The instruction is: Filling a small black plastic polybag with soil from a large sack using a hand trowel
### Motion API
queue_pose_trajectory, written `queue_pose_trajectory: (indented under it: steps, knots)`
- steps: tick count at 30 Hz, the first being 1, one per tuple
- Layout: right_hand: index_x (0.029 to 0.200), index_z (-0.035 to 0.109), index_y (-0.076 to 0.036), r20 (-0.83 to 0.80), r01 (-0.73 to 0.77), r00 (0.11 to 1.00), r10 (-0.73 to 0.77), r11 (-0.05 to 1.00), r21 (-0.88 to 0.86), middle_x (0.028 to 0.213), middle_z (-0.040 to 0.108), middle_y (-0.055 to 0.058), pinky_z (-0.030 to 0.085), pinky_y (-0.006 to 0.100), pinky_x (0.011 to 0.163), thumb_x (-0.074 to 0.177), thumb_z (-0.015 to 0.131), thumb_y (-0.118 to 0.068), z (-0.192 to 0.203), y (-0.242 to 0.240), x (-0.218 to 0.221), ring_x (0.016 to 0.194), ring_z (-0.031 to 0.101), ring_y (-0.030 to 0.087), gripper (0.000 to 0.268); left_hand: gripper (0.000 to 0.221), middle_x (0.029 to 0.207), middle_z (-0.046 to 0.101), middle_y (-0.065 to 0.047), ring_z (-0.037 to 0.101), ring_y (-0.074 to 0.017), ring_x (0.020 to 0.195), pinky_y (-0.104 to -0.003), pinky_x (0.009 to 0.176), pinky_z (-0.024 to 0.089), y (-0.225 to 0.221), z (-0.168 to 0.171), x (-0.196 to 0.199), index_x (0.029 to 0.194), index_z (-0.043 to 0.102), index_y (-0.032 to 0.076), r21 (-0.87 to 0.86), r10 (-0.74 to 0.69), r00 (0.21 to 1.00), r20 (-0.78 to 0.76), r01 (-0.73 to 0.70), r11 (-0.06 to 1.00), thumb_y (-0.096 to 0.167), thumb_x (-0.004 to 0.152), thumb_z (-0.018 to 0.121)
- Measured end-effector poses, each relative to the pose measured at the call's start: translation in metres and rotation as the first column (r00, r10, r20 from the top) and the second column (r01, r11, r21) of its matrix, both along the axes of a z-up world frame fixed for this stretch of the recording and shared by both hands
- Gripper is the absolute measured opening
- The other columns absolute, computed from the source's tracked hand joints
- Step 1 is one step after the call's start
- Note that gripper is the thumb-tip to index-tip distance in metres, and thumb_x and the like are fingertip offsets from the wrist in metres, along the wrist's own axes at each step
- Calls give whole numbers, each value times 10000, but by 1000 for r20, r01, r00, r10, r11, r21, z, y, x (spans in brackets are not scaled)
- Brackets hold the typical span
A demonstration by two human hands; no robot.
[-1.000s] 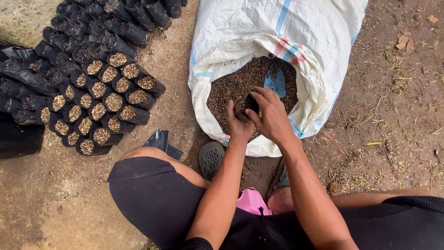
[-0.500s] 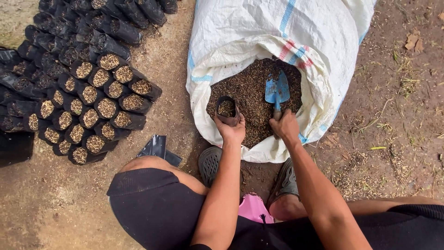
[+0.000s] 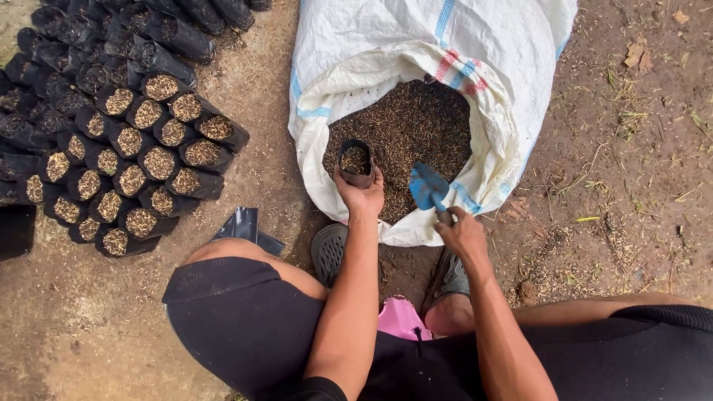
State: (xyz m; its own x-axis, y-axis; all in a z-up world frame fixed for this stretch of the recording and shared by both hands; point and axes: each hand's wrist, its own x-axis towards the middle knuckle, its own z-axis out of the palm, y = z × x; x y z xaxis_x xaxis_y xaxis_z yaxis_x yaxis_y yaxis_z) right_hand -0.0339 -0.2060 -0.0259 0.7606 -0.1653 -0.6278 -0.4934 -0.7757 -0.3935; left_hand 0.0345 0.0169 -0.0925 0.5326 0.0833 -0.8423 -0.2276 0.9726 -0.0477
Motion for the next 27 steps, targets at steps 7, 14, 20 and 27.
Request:
queue_pose_trajectory:
  steps: [7, 14, 20, 27]
  knots:
    - [1316, 654, -93, -157, 432, 883, -443, 635, 641, 460, 453, 101, 452, 374, 407, 849, 769, -192, -102, 68, 32, 273, 428, 198, 491, 620, 1321, 563, -46, 599, -244, 1096, -364, 959, 553, -1, -1, -20, 1238, 496, 237, -25, 45, 999, 13, -45, 999, 558, 829, 833]
    - [1205, 740, -83, 79, 270, 917, -390, 757, 595, 703, 652, 174, 512, 379, 577, 866, 813, -350, -105, 55, 40, 664, 658, 246, 438, 652, 1189, 636, -27, 635, -222, 992, -351, 897, 585, 8, -8, -24, 1191, 538, 230, 0, 48, 997, -61, -48, 999, 627, 768, 836]
    - [1333, 690, -182, 280, 144, 934, -223, 951, 275, 1028, 721, 216, 539, 524, 845, 876, 700, -446, -74, 33, 33, 969, 703, 382, 528, 652, 1178, 651, 2, 640, -217, 1000, -360, 914, 582, -3, -10, -17, 1168, 550, 241, -4, 33, 998, -55, -33, 999, 635, 746, 853]
    - [1388, 527, -159, 600, -47, 797, 63, 998, -41, 1047, 519, 195, 571, 600, 804, 938, 665, -83, -5, 33, 35, 970, 658, 508, 477, 631, 1113, 661, 9, 646, -226, 952, -360, 868, 596, -14, -6, -22, 1115, 554, 232, 15, -17, 998, -56, 18, 1000, 620, 724, 863]
